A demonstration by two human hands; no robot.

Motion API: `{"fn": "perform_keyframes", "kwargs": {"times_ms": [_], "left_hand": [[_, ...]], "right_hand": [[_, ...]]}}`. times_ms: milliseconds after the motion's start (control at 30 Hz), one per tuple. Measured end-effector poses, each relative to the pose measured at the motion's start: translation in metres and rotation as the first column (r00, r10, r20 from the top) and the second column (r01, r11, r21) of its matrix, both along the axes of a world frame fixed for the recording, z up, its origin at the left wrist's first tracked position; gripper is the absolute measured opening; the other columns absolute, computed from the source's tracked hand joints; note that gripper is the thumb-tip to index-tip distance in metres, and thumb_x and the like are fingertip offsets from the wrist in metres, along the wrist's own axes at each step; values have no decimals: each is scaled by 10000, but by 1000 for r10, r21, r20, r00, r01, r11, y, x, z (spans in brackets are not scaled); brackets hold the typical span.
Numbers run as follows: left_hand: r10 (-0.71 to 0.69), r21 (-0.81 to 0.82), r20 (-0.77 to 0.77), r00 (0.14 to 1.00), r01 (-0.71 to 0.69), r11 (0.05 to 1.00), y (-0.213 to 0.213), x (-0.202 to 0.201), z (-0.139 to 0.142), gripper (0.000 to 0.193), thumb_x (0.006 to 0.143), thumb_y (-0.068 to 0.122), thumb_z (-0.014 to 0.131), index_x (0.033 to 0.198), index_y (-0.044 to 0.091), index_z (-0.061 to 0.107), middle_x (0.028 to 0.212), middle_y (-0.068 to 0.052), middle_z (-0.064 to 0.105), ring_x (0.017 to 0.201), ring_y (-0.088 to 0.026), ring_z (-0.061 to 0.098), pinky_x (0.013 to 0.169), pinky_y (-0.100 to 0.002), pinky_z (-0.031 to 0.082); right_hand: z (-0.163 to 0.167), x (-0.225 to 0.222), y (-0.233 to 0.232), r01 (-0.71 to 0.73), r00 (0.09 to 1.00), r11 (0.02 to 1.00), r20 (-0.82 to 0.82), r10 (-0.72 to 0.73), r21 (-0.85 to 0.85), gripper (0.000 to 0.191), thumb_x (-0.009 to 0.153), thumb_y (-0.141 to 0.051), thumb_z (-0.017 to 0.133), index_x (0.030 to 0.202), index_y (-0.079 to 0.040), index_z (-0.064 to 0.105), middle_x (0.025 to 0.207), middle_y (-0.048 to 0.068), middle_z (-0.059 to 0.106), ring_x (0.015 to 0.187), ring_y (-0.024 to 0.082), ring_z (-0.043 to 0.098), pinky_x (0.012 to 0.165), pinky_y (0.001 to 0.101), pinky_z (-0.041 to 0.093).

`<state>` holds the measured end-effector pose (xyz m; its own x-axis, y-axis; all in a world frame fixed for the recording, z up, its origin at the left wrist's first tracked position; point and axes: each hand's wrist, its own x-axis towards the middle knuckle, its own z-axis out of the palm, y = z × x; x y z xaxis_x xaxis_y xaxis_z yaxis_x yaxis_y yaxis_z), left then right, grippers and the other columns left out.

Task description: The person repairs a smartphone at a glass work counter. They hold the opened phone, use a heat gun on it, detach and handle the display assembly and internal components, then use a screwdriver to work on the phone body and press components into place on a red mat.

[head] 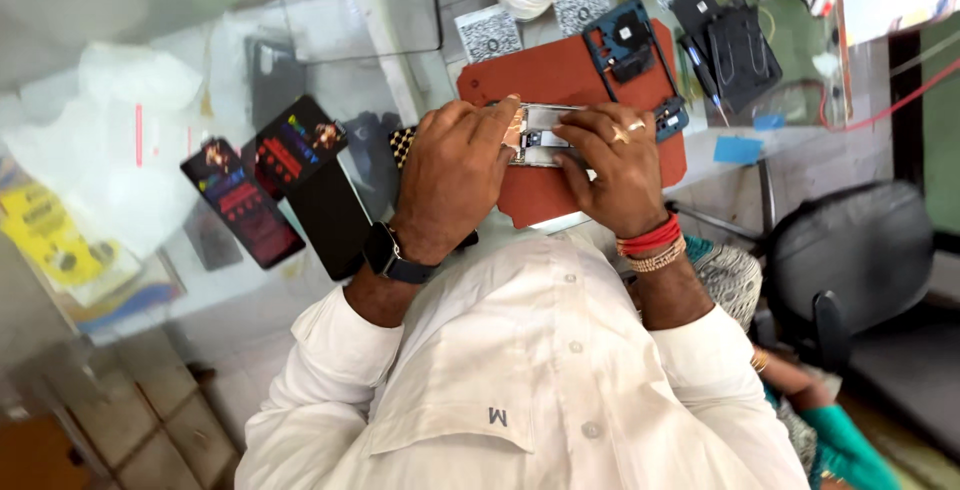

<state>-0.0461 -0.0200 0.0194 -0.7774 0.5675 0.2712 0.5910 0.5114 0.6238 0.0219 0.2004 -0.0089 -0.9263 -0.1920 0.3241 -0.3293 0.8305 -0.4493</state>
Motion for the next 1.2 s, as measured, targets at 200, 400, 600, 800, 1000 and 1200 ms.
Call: {"fn": "perform_keyframes", "kwargs": {"times_ms": [200, 400, 600, 800, 1000, 1200], "left_hand": [[175, 11, 66, 982, -176, 984, 8, 34, -5, 298, 909, 48, 684, 1205, 18, 676, 891, -101, 686, 891, -296, 600, 807, -450, 460], [324, 7, 97, 941, -327, 945, 37, 57, -29, 330, 915, 6, 607, 1243, 22, 638, 902, -107, 707, 922, -311, 594, 829, -461, 448], [458, -31, 12, 889, -457, 889, 56, 71, -48, 395, 939, 33, 594, 1334, 27, 592, 931, -75, 743, 972, -295, 594, 864, -466, 439], [492, 12, -6, 871, -492, 871, 55, 74, -50, 415, 960, 40, 576, 1374, 18, 566, 1022, -57, 767, 995, -286, 592, 904, -461, 443], [473, 11, 37, 880, -474, 880, 47, 75, -54, 409, 979, 44, 558, 1386, 4, 560, 992, -75, 756, 999, -287, 599, 908, -461, 447], [469, 13, 9, 883, -469, 883, 45, 78, -55, 432, 972, 48, 551, 1402, 2, 542, 1033, -110, 741, 1119, -328, 604, 980, -484, 442]], "right_hand": [[2, -24, 15, -262, 965, 964, 10, 262, 37, 358, 817, -96, 860, 1113, -91, 659, 1220, 29, 723, 1186, 272, 614, 1007, 456, 427], [-3, -39, 35, -413, 910, 908, 0, 414, 70, 304, 856, -112, 867, 1065, -98, 647, 1085, 11, 723, 1046, 254, 622, 938, 464, 420], [-12, -46, 48, -498, 865, 865, -33, 501, 63, 296, 875, -127, 862, 1088, -81, 660, 1082, 37, 714, 998, 262, 623, 914, 449, 427], [-10, -46, 42, -497, 865, 865, -33, 500, 66, 260, 871, -62, 843, 1072, -82, 680, 1014, 38, 698, 967, 271, 616, 889, 451, 429], [-9, -38, 30, -439, 896, 898, -63, 439, 21, 319, 866, -75, 839, 1145, -78, 684, 1084, 74, 708, 1018, 284, 603, 889, 463, 434], [-11, -38, 25, -414, 910, 909, -13, 415, 44, 332, 853, -134, 874, 1144, -68, 728, 1053, 67, 679, 982, 287, 591, 865, 454, 425]]}}
